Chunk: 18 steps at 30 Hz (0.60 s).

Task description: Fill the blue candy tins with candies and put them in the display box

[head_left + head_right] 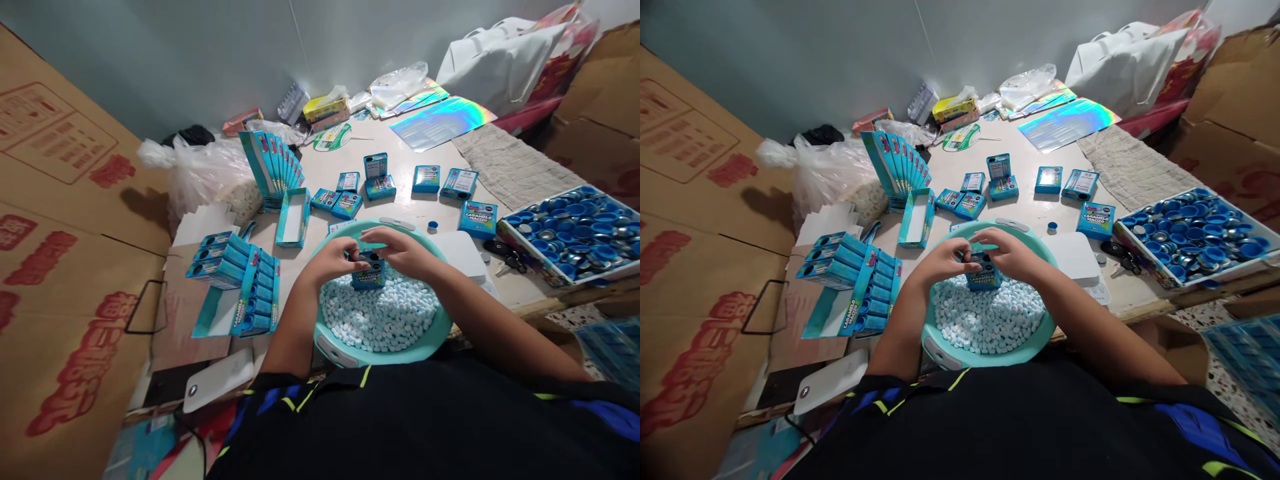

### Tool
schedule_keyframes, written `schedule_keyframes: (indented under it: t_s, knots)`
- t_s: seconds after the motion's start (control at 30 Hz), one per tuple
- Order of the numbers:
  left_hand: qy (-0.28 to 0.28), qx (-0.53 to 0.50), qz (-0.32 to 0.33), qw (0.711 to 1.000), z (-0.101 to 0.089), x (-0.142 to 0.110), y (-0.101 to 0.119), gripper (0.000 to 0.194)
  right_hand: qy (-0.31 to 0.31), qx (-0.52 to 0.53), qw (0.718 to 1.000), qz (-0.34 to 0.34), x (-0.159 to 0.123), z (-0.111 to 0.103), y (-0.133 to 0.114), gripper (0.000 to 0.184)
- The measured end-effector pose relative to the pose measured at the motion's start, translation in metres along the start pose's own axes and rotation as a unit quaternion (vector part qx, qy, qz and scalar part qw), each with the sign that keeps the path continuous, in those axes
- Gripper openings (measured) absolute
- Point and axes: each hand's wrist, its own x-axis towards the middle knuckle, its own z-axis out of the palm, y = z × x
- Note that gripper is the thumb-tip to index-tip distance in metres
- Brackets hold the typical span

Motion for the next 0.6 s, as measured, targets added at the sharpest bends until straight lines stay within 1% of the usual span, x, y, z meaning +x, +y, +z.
schedule_keyframes:
  t_s: [0.13, 0.2, 0.3, 0.37, 0.43, 0.47, 0.53, 0.57, 0.6]
  knots:
    - [-0.001, -0.007, 0.009, 1.000, 0.000, 0.000, 0.000, 0.036, -0.008, -0.048, 0.999, 0.010, -0.002, 0.000, 0.000, 0.052]
    - [-0.011, -0.007, 0.016, 1.000, -0.001, 0.000, 0.000, 0.037, -0.007, -0.089, 0.996, 0.028, -0.002, 0.000, 0.001, 0.051]
    - [-0.030, -0.004, 0.037, 0.999, -0.001, -0.001, 0.001, 0.039, -0.013, -0.144, 0.986, 0.079, -0.003, 0.001, 0.004, 0.044]
    - [-0.024, -0.003, 0.048, 0.999, -0.001, -0.002, 0.000, 0.040, -0.035, -0.170, 0.976, 0.127, -0.002, 0.002, 0.004, 0.042]
    - [-0.010, 0.001, 0.040, 0.999, 0.001, -0.002, -0.002, 0.043, -0.059, -0.188, 0.965, 0.173, -0.001, 0.001, 0.001, 0.044]
    - [-0.011, 0.005, 0.029, 1.000, 0.001, -0.002, -0.004, 0.049, -0.068, -0.194, 0.960, 0.188, 0.000, 0.000, -0.001, 0.046]
    - [-0.031, 0.018, 0.005, 0.999, 0.003, -0.001, -0.007, 0.059, -0.075, -0.200, 0.954, 0.209, 0.001, -0.002, -0.006, 0.050]
    - [-0.046, 0.031, -0.005, 0.998, 0.004, -0.001, -0.009, 0.058, -0.074, -0.205, 0.952, 0.216, 0.001, -0.003, -0.009, 0.051]
    - [-0.056, 0.047, -0.010, 0.997, 0.004, 0.000, -0.010, 0.053, -0.070, -0.212, 0.949, 0.221, 0.002, -0.004, -0.010, 0.052]
